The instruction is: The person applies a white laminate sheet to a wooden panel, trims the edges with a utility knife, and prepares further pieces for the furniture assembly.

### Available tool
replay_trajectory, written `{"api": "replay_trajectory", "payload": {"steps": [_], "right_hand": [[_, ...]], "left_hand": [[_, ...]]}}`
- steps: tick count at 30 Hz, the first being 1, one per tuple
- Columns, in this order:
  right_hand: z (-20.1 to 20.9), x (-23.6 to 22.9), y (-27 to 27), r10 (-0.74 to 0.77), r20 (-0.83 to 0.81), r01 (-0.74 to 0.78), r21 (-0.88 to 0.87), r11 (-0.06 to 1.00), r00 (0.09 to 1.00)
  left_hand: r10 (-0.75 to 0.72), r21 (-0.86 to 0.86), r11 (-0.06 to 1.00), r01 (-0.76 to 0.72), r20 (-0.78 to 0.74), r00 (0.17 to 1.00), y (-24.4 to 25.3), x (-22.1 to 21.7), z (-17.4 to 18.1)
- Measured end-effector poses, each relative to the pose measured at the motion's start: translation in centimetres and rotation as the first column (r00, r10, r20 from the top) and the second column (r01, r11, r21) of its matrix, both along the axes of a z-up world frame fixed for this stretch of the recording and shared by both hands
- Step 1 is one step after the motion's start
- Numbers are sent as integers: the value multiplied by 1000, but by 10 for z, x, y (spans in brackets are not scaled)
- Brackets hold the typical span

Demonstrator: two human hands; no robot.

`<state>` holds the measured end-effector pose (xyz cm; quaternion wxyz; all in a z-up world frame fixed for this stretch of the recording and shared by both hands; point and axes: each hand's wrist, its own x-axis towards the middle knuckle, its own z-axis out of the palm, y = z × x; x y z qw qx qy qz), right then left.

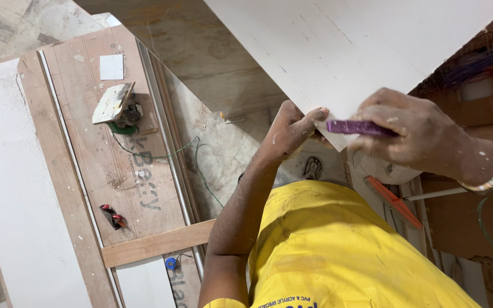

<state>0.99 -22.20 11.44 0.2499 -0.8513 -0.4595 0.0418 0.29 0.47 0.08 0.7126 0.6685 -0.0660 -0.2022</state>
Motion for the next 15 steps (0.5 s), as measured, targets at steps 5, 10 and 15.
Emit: {"api": "replay_trajectory", "payload": {"steps": [5,10,15], "right_hand": [[6,-13,4,109,84,-107,-31,994,990],[5,-12,6,92,58,-90,-43,995,994],[16,-4,12,-7,-165,-10,-102,995,986]], "left_hand": [[19,-340,940,-26,-25,1000,-1,-2,6],[30,-291,956,-42,-44,999,-2,-2,12],[22,-337,941,-30,-27,999,0,-2,12]]}}
